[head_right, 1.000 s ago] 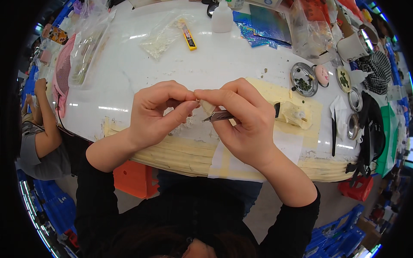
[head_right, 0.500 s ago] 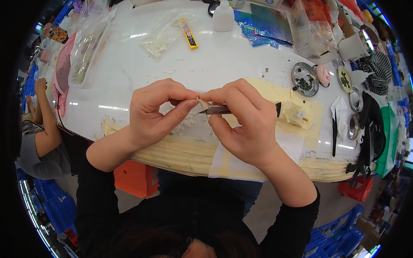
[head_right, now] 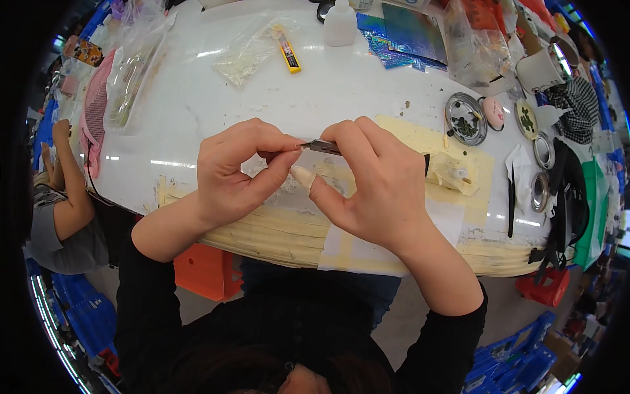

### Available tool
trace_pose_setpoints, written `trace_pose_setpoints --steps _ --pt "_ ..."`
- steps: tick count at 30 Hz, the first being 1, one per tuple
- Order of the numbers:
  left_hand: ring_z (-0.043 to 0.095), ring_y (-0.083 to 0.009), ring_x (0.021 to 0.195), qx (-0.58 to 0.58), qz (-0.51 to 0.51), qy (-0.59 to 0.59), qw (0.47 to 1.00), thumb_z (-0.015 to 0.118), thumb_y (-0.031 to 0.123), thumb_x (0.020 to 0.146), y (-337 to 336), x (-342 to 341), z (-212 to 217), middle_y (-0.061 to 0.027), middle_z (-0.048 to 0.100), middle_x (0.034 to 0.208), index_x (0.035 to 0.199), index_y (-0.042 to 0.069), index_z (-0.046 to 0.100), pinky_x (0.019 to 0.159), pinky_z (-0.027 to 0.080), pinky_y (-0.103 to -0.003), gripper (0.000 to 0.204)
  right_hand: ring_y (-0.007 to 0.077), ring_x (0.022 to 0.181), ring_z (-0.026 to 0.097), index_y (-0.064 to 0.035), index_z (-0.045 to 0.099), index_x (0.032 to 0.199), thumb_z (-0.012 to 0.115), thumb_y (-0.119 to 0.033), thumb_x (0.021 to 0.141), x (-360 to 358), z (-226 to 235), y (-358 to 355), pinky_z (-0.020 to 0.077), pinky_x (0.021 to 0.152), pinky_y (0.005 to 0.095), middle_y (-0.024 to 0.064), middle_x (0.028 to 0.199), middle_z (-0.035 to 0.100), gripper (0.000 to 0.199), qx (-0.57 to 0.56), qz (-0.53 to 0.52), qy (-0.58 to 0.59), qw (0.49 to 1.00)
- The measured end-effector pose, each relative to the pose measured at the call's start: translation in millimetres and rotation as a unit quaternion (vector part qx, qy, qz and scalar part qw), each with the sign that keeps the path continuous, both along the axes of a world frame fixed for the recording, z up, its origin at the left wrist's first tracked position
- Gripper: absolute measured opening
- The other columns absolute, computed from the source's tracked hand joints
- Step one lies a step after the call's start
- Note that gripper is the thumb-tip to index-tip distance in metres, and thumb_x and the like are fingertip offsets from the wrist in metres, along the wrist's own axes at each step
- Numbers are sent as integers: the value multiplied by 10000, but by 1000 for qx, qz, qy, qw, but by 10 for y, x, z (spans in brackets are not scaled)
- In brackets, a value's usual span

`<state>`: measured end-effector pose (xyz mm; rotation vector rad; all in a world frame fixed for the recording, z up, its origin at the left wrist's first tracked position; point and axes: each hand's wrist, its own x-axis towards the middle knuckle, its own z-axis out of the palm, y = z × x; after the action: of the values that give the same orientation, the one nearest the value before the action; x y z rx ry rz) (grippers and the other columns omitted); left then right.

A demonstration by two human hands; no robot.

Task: Carefully trimming excess material from small beige plastic toy components using a craft knife.

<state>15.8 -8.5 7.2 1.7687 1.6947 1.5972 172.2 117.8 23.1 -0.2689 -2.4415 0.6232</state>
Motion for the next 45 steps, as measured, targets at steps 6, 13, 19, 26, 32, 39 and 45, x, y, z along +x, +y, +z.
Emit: trace_pose_setpoints --steps 6,13,19,26,32,39,45 --pt "604 -131 632 39 8 88 995 708 -101 770 13 -13 -12 -75 648 771 940 -1 701 545 469 -238 197 206 535 543 -99 530 774 787 -290 703 24 -92 26 404 456 320 22 653 507 327 110 -66 -42 991" --pt "597 -147 632 86 23 174 981 733 -101 735 37 -50 -45 -71 639 795 961 13 709 506 457 -251 254 198 519 542 -105 528 737 776 -276 722 31 -90 24 404 449 330 17 605 485 302 136 -92 -57 985" --pt "585 -145 630 84 28 179 980 735 -102 725 26 -41 -33 -65 628 795 966 23 714 494 446 -247 273 202 514 544 -110 530 744 771 -262 726 29 -93 22 407 448 332 17 607 489 285 136 -91 -59 985" --pt "572 -141 625 81 26 180 980 733 -107 720 18 -47 -45 -62 621 800 973 21 715 493 436 -250 284 205 522 541 -119 529 773 767 -260 732 37 -100 27 395 442 337 17 627 476 280 141 -89 -69 984" --pt "572 -147 631 78 22 190 978 728 -113 712 17 -51 -42 -63 622 806 975 17 713 500 434 -255 294 206 515 540 -123 532 771 765 -267 740 40 -106 29 393 439 337 16 621 474 276 136 -86 -71 984" --pt "597 -187 678 67 9 228 971 719 -87 692 12 -99 -19 -71 619 804 982 8 702 538 457 -283 306 198 503 539 -124 557 759 756 -230 738 33 -83 30 393 434 334 11 595 474 226 129 -75 -77 986" --pt "597 -194 685 64 6 235 970 719 -75 695 10 -102 -10 -70 619 807 984 6 698 541 458 -291 301 193 493 529 -123 561 753 763 -217 717 40 -60 25 384 428 328 10 596 466 225 144 -76 -80 983"
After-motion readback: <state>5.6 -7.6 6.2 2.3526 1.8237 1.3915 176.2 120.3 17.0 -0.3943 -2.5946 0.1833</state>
